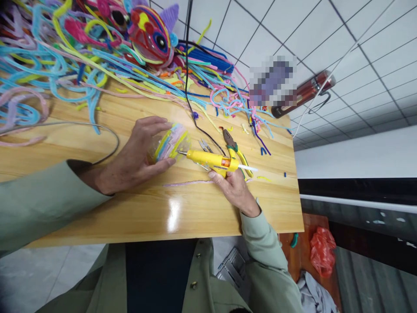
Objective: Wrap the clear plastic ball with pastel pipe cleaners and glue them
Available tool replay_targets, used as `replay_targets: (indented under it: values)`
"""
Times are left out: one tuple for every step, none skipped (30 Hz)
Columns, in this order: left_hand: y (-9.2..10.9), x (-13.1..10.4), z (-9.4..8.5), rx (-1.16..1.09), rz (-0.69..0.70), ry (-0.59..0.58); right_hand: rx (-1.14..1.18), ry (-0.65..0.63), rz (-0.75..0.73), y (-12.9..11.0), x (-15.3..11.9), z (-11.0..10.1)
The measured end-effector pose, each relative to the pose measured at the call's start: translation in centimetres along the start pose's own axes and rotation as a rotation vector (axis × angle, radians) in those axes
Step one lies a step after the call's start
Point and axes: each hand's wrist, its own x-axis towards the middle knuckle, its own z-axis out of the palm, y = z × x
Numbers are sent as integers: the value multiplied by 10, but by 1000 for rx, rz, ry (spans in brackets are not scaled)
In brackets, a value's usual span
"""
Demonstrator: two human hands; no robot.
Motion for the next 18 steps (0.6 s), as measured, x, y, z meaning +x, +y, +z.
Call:
replay_targets:
  values:
    - [0, 0, 0, 1, -10, -9, -17, -2, -4, 0, 0, -1]
    - [1, -1, -1, 0, -20, -16, -33, 1, -9, 1, -1, -1]
    - [1, -1, -1, -2, -27, -20, -50, 6, -14, 2, -1, -2]
    - [2, -1, -2, -2, -29, -20, -68, 9, -20, 3, -1, -3]
    - [3, -1, -2, 1, -25, -19, -83, 11, -28, 3, -2, -4]
    - [3, -1, -2, 6, -21, -17, -93, 9, -36, 4, -2, -4]
    - [4, 0, -2, 13, -16, -13, -101, 7, -43, 4, -2, -5]
    - [4, 0, -1, 18, -14, -9, -110, 5, -47, 4, -2, -5]
    - [5, 0, -1, 19, -14, -6, -122, 6, -46, 4, -3, -6]
    - [5, 0, -1, 15, -14, -4, -135, 13, -45, 4, -3, -6]
    - [5, 0, 0, 8, -16, -2, -150, 21, -42, 3, -4, -6]
    - [5, 0, 0, -1, -19, -1, -162, 28, -39, 3, -4, -6]
    - [5, 0, 0, -11, -22, 0, -172, 34, -37, 3, -5, -6]
    - [6, 0, 0, -21, -25, 2, -179, 41, -38, 3, -5, -7]
    - [6, 0, 0, -30, -27, 4, -186, 47, -43, 2, -6, -7]
    - [6, 0, 0, -37, -30, 6, -193, 49, -51, 2, -6, -7]
    - [6, 0, 0, -44, -31, 7, -200, 49, -58, 2, -6, -7]
    - [6, 0, 0, -48, -33, 7, -206, 48, -66, 2, -6, -7]
